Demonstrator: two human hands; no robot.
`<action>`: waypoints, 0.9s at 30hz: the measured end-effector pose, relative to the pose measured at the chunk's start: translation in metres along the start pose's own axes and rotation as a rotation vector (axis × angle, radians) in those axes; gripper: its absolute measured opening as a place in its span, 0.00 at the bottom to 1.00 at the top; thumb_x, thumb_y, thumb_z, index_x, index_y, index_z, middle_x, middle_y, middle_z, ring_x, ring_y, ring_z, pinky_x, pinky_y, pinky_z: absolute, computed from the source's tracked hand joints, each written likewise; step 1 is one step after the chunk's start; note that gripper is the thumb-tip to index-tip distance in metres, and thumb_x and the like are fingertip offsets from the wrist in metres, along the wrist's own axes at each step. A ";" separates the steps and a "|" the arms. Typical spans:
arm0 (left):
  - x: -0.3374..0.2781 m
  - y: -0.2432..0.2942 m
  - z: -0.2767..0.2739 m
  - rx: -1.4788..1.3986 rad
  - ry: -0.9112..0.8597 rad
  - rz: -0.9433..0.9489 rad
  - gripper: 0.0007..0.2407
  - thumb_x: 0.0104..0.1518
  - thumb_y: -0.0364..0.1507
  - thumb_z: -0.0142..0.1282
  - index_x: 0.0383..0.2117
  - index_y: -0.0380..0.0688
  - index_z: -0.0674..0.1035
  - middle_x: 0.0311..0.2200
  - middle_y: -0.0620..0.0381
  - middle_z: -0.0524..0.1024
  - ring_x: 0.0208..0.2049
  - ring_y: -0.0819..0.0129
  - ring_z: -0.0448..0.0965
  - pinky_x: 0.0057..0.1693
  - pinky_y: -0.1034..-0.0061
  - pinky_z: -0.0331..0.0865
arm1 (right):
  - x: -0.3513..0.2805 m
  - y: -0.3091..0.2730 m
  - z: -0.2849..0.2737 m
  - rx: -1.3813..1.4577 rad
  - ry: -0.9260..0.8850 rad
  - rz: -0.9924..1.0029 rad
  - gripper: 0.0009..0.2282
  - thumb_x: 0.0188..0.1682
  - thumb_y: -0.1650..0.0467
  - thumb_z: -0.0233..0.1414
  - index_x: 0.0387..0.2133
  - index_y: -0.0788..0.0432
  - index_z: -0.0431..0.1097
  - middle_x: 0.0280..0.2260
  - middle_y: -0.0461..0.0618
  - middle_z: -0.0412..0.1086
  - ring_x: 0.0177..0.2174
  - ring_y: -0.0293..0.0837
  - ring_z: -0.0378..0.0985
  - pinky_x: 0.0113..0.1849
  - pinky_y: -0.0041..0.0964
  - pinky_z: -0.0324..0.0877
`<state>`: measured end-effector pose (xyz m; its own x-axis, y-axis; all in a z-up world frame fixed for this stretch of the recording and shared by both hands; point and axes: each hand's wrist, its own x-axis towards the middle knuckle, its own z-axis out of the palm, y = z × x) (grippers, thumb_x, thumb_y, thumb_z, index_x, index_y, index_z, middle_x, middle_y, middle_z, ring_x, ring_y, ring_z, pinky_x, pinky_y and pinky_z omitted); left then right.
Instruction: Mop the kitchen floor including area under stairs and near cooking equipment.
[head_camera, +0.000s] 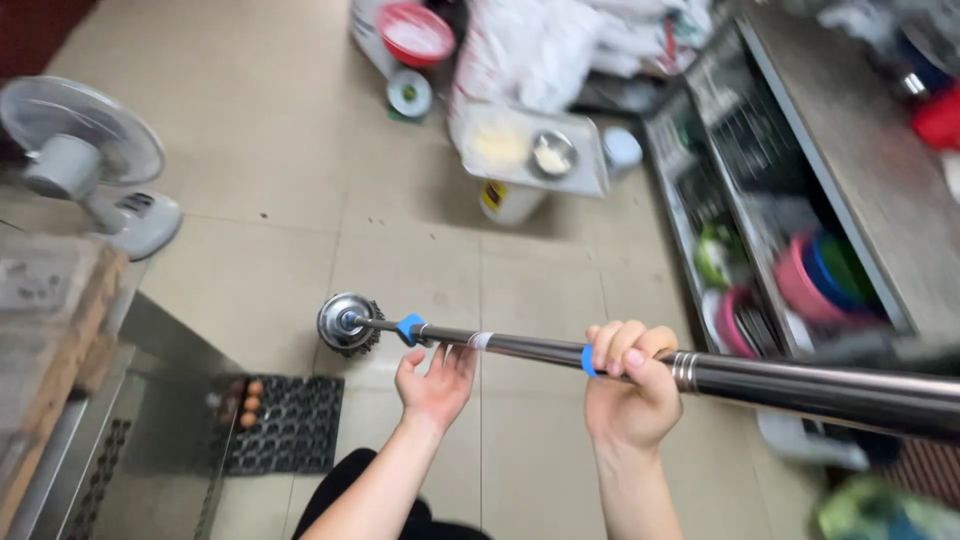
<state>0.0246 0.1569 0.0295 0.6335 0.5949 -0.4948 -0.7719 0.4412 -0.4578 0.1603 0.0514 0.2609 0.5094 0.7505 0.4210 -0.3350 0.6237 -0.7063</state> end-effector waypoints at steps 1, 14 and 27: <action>0.027 0.014 0.020 -0.019 -0.020 0.021 0.23 0.47 0.33 0.49 0.51 0.35 0.71 0.48 0.41 0.74 0.52 0.45 0.75 0.63 0.52 0.67 | 0.035 0.023 0.001 0.010 -0.028 0.017 0.07 0.44 0.74 0.52 0.24 0.56 0.58 0.22 0.48 0.59 0.28 0.46 0.61 0.45 0.46 0.60; 0.346 0.219 0.296 -0.140 0.046 0.280 0.12 0.54 0.30 0.51 0.43 0.43 0.74 0.45 0.49 0.76 0.53 0.46 0.78 0.60 0.54 0.72 | 0.428 0.319 0.068 -0.073 -0.333 0.233 0.05 0.46 0.75 0.52 0.24 0.60 0.63 0.23 0.51 0.65 0.30 0.49 0.69 0.46 0.53 0.65; 0.656 0.452 0.547 -0.178 0.057 0.481 0.09 0.53 0.35 0.56 0.36 0.47 0.75 0.35 0.51 0.74 0.40 0.56 0.76 0.59 0.51 0.73 | 0.822 0.611 0.167 -0.158 -0.321 0.105 0.12 0.41 0.82 0.57 0.33 0.60 0.62 0.28 0.54 0.68 0.30 0.51 0.75 0.44 0.57 0.73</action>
<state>0.0621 1.1143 -0.0982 0.2147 0.6628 -0.7174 -0.9586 0.0023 -0.2848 0.2419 1.0855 0.2704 0.1962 0.8543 0.4813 -0.2333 0.5174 -0.8233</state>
